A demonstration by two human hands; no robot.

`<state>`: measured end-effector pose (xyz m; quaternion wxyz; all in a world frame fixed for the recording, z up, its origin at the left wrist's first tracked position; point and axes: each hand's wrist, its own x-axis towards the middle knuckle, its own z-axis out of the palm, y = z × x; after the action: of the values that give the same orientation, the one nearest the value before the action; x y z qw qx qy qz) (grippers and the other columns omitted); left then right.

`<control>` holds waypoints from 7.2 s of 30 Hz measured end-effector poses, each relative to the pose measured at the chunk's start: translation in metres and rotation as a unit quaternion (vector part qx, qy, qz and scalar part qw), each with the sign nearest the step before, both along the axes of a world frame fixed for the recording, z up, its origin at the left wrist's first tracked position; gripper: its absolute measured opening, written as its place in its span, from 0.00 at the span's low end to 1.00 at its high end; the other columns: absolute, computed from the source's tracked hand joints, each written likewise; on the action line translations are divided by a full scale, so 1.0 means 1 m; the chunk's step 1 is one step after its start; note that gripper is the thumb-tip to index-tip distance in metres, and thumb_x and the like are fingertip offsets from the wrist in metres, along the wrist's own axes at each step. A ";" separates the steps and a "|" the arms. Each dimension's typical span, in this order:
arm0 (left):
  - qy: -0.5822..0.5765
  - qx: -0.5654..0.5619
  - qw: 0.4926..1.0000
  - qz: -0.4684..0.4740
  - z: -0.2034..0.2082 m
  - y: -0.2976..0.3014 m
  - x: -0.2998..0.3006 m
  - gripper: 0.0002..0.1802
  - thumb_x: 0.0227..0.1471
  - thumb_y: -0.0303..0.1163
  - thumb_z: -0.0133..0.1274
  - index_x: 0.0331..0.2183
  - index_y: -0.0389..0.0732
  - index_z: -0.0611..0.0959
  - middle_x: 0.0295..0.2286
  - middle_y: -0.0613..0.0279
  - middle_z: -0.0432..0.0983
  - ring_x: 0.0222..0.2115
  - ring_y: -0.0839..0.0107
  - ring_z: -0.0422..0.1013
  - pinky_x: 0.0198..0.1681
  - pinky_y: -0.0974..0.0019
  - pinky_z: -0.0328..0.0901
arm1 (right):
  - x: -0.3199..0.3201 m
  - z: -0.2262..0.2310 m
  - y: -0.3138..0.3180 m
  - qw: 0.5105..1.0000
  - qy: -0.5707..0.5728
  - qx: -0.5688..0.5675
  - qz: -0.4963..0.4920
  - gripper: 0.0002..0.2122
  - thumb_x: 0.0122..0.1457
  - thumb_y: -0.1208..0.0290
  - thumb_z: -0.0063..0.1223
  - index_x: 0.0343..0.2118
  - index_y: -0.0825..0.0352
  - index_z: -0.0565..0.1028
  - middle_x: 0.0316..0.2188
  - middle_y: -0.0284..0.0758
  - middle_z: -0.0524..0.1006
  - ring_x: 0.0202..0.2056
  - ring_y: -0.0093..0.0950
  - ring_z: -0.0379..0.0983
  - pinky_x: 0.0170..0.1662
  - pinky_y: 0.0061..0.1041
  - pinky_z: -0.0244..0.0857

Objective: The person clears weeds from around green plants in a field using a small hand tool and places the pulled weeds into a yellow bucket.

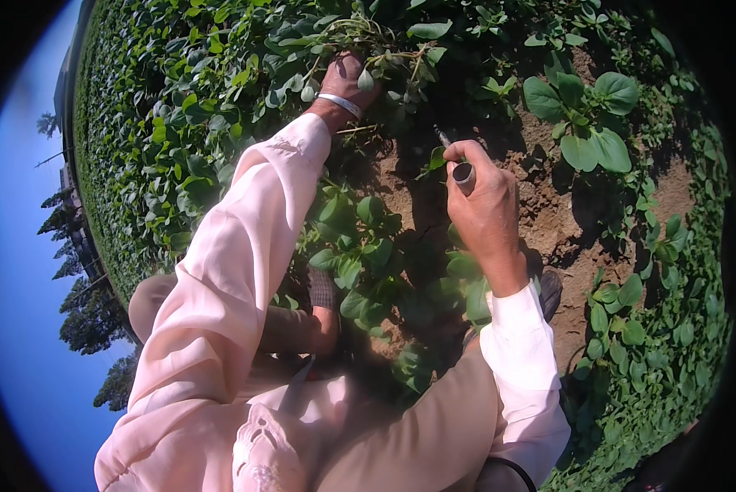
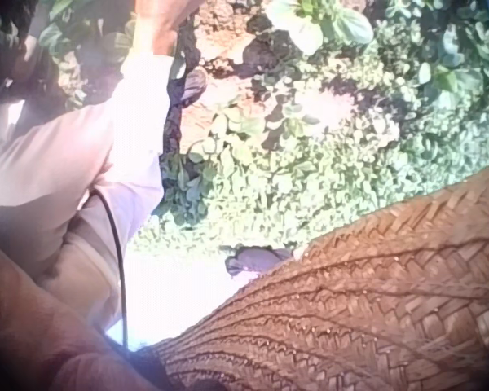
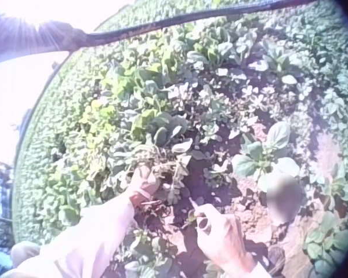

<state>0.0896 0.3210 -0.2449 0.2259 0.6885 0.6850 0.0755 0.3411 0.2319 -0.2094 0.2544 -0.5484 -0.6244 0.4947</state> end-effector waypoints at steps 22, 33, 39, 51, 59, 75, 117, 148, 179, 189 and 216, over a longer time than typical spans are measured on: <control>-0.131 -0.084 0.979 0.131 0.003 -0.109 -0.029 0.17 0.41 0.22 0.55 0.39 0.36 0.80 0.34 0.52 0.79 0.36 0.63 0.75 0.40 0.65 0.68 | -0.006 0.009 -0.031 0.998 0.009 -0.049 0.040 0.08 0.51 0.83 0.52 0.34 0.67 0.73 0.17 0.40 0.74 0.19 0.33 0.71 0.25 0.29 0.62; -0.304 -0.258 0.911 0.106 0.205 -0.227 -0.141 0.24 0.50 0.34 0.58 0.48 0.37 0.75 0.39 0.54 0.76 0.39 0.65 0.72 0.43 0.64 0.68 | 0.022 0.111 -0.029 0.991 -0.070 0.001 0.115 0.04 0.58 0.78 0.52 0.36 0.67 0.74 0.17 0.27 0.69 0.20 0.15 0.63 0.25 0.18 0.58; -0.078 -0.115 0.957 0.253 0.371 -0.436 -0.208 0.24 0.50 0.38 0.57 0.48 0.38 0.75 0.41 0.51 0.76 0.41 0.61 0.73 0.44 0.62 0.68 | 0.011 0.179 0.026 0.970 -0.043 0.068 0.230 0.03 0.62 0.78 0.48 0.38 0.69 0.72 0.28 0.25 0.70 0.26 0.13 0.61 0.29 0.13 0.55; 0.198 -0.350 0.609 0.683 0.433 -0.890 -0.096 0.27 0.50 0.46 0.56 0.48 0.40 0.76 0.44 0.46 0.74 0.43 0.55 0.73 0.46 0.57 0.68 | -0.131 0.259 -0.018 0.884 -0.107 0.160 0.426 0.09 0.53 0.75 0.55 0.36 0.69 0.79 0.33 0.41 0.77 0.35 0.29 0.71 0.42 0.28 0.65; 0.128 -0.113 0.736 0.655 0.384 -0.856 -0.157 0.12 0.48 0.35 0.54 0.32 0.37 0.77 0.23 0.55 0.75 0.25 0.63 0.72 0.33 0.63 0.67 | -0.082 0.228 -0.003 0.919 -0.104 0.053 0.376 0.04 0.56 0.80 0.47 0.33 0.68 0.72 0.24 0.22 0.67 0.26 0.16 0.59 0.31 0.17 0.54; -0.184 -0.170 0.834 0.492 0.450 -0.657 -0.307 0.11 0.57 0.36 0.50 0.34 0.37 0.75 0.20 0.71 0.68 0.17 0.83 0.64 0.19 0.77 0.58 | -0.063 0.211 -0.007 0.918 -0.248 0.096 0.294 0.08 0.48 0.79 0.48 0.33 0.68 0.74 0.21 0.40 0.73 0.24 0.31 0.69 0.31 0.27 0.63; 0.291 0.150 0.888 -0.324 -0.032 -0.028 -0.098 0.14 0.53 0.32 0.46 0.38 0.38 0.80 0.32 0.57 0.77 0.33 0.66 0.73 0.38 0.64 0.66 | -0.128 0.016 -0.021 0.992 -0.122 0.018 -0.012 0.07 0.50 0.78 0.55 0.33 0.63 0.74 0.23 0.43 0.78 0.29 0.46 0.76 0.30 0.39 0.68; 0.118 -0.130 0.981 -0.081 -0.018 -0.041 -0.159 0.16 0.54 0.40 0.50 0.41 0.40 0.79 0.37 0.43 0.78 0.38 0.46 0.74 0.41 0.54 0.69 | -0.165 -0.004 -0.038 0.998 -0.018 -0.054 0.012 0.13 0.47 0.81 0.56 0.37 0.60 0.72 0.22 0.40 0.79 0.27 0.44 0.77 0.30 0.39 0.68; -0.104 -0.008 0.992 0.064 -0.015 -0.042 -0.201 0.21 0.57 0.42 0.49 0.46 0.37 0.75 0.40 0.46 0.77 0.39 0.51 0.74 0.42 0.59 0.68 | -0.164 0.005 -0.002 0.999 -0.022 -0.025 -0.035 0.05 0.53 0.79 0.53 0.33 0.67 0.76 0.20 0.41 0.77 0.24 0.36 0.77 0.31 0.29 0.69; 0.036 -0.068 0.997 0.010 0.004 -0.080 -0.176 0.43 0.47 0.67 0.53 0.50 0.38 0.75 0.41 0.45 0.76 0.42 0.48 0.73 0.45 0.55 0.68 | -0.141 0.021 -0.065 0.996 -0.060 0.004 0.063 0.12 0.48 0.83 0.53 0.36 0.62 0.73 0.18 0.41 0.74 0.24 0.42 0.75 0.27 0.38 0.64; -0.061 -0.213 0.956 0.192 0.015 -0.103 -0.225 0.32 0.50 0.50 0.58 0.52 0.41 0.77 0.51 0.54 0.73 0.51 0.64 0.68 0.56 0.67 0.59 | -0.146 0.022 -0.078 1.000 -0.014 -0.004 0.010 0.07 0.54 0.82 0.53 0.36 0.65 0.74 0.20 0.41 0.75 0.22 0.39 0.76 0.26 0.32 0.65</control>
<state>-0.1350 0.2180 -0.2301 0.3898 0.4740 0.7895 0.0116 0.1951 0.1538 -0.1872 0.2389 -0.5502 -0.6314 0.4914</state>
